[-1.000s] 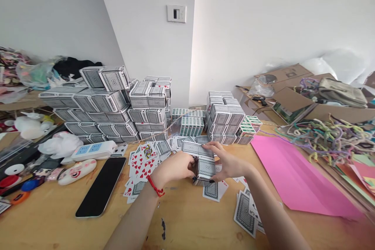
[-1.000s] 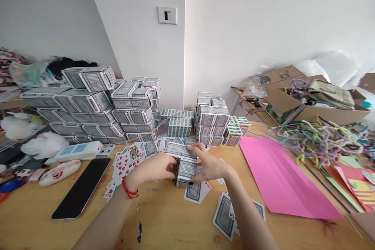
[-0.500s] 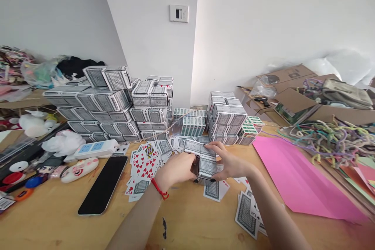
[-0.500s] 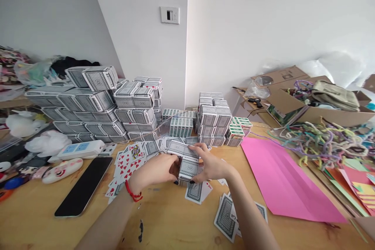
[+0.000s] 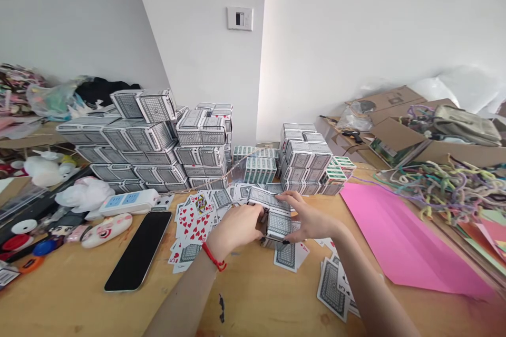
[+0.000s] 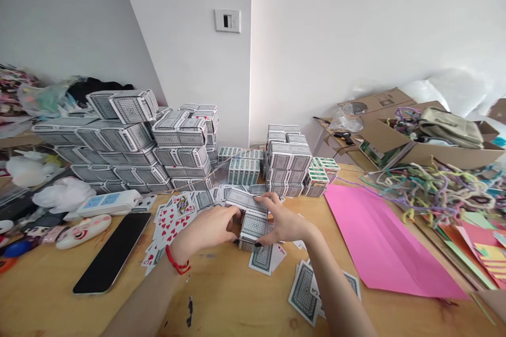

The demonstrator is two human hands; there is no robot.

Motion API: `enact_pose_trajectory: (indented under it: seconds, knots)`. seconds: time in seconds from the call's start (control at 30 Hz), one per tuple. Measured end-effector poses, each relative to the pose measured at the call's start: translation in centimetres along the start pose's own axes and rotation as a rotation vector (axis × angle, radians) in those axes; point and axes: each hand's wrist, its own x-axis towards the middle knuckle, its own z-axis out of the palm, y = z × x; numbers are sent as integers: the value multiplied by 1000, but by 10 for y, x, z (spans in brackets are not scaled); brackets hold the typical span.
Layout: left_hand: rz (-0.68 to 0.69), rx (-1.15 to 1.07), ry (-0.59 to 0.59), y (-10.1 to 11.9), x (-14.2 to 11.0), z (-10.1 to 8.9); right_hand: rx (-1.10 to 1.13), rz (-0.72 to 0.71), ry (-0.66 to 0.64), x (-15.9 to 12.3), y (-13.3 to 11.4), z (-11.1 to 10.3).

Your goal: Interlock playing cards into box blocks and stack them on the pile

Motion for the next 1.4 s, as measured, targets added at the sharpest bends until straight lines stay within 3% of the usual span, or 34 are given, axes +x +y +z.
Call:
enact_pose_trajectory:
  seconds: [0.3,0.47,0.6,0.7,0.77,1.03,1.2,1.4]
  knots:
    - [-27,2,13,-15,3,8,-33,20,4,2,-3,3]
    - [-85,18,11,-27,2,3,-33,20,5,1,-3,4]
    - [-129,19,129,-34,-1,-6,-27,25,1,2,-2,4]
    - [-24,-38,263,-35,-1,-10,-37,14,3,2,-1,4]
    - [29,-35,284,-35,1,-8,-39,8,3,3,-2,3]
    - [-137,-59,188,-44,8,-4,-43,14,5,2,-1,4]
    - [-79,-222,128,-53,4,-11,-45,14,-1,2,-2,3]
    - [-118,-434,51,-55,5,-11,-45,16,-2,2,-3,3]
